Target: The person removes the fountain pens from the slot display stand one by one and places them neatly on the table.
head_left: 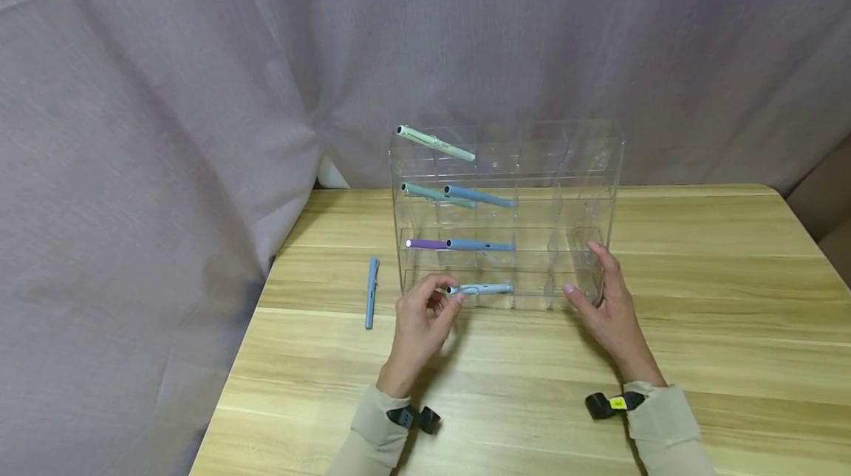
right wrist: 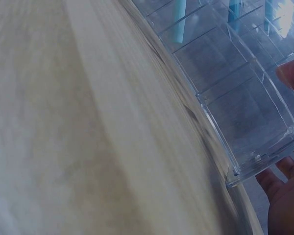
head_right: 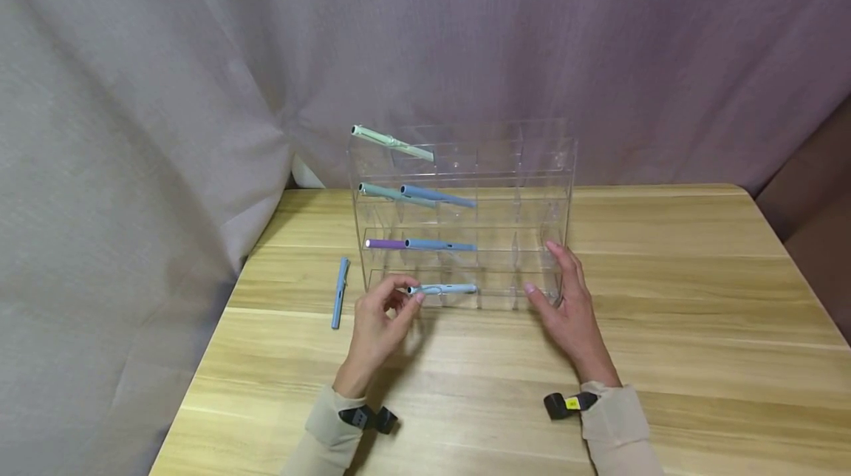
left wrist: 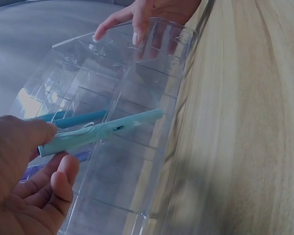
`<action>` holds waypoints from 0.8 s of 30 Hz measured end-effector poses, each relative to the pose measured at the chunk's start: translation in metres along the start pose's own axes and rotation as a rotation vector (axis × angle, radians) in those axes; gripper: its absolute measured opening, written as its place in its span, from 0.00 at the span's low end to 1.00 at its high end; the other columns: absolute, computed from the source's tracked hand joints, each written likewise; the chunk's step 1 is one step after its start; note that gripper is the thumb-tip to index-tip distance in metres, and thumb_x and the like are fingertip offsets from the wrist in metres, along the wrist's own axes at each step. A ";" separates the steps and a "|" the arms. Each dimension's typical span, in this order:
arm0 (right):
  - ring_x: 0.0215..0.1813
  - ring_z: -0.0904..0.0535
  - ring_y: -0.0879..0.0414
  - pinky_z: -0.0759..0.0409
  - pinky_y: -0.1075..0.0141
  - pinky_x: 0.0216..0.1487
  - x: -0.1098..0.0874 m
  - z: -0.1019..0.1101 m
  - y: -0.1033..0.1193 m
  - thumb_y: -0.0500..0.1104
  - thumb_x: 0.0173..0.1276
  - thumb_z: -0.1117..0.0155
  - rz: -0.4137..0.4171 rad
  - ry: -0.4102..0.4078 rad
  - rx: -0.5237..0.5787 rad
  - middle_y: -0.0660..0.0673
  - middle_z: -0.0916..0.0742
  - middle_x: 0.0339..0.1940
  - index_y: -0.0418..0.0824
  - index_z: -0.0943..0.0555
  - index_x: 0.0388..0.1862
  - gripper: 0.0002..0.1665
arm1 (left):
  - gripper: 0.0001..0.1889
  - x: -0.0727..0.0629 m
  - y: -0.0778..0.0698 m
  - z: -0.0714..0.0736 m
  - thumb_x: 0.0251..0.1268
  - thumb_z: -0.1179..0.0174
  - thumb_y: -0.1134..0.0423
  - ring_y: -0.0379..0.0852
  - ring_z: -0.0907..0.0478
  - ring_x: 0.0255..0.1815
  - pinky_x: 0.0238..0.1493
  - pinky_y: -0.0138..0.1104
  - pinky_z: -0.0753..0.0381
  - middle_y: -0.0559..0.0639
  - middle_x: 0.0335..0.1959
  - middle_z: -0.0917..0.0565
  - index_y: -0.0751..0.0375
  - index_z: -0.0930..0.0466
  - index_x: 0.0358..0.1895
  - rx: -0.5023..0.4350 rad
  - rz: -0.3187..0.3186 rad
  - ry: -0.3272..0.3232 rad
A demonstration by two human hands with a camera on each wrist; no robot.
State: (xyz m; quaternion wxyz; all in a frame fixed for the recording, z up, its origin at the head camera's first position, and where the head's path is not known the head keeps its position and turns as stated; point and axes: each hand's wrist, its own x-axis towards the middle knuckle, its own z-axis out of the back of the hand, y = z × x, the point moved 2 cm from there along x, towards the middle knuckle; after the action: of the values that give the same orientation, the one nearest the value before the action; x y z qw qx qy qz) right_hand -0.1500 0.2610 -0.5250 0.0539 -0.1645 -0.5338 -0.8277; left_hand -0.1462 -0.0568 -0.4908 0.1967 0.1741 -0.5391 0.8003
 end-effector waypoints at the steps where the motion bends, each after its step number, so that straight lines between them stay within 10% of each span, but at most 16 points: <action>1: 0.87 0.45 0.31 0.50 0.29 0.83 0.000 0.000 0.000 0.30 0.69 0.29 -0.002 0.001 0.001 0.34 0.37 0.88 0.51 0.41 0.87 0.52 | 0.08 0.000 0.000 0.000 0.70 0.28 0.68 0.44 0.17 0.27 0.28 0.27 0.16 0.56 0.36 0.10 0.64 0.14 0.48 0.002 -0.001 -0.006; 18: 0.87 0.46 0.33 0.52 0.29 0.84 0.000 0.000 -0.002 0.31 0.69 0.28 -0.019 0.013 -0.006 0.35 0.38 0.88 0.51 0.43 0.88 0.54 | 0.13 0.003 -0.013 0.023 0.71 0.31 0.74 0.40 0.19 0.30 0.31 0.27 0.17 0.58 0.34 0.14 0.68 0.17 0.55 -0.129 -0.142 -0.161; 24: 0.87 0.45 0.33 0.50 0.29 0.83 -0.001 0.001 -0.002 0.31 0.69 0.28 -0.017 0.007 -0.006 0.36 0.37 0.88 0.52 0.42 0.87 0.54 | 0.14 0.003 -0.025 0.037 0.71 0.36 0.79 0.36 0.21 0.38 0.40 0.25 0.18 0.66 0.40 0.16 0.76 0.21 0.56 -0.249 -0.098 -0.222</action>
State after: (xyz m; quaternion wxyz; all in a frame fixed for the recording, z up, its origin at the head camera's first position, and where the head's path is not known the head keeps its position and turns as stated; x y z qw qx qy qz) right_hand -0.1497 0.2626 -0.5262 0.0481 -0.1569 -0.5326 -0.8303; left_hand -0.1343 -0.0824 -0.4562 0.1950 0.2619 -0.6433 0.6925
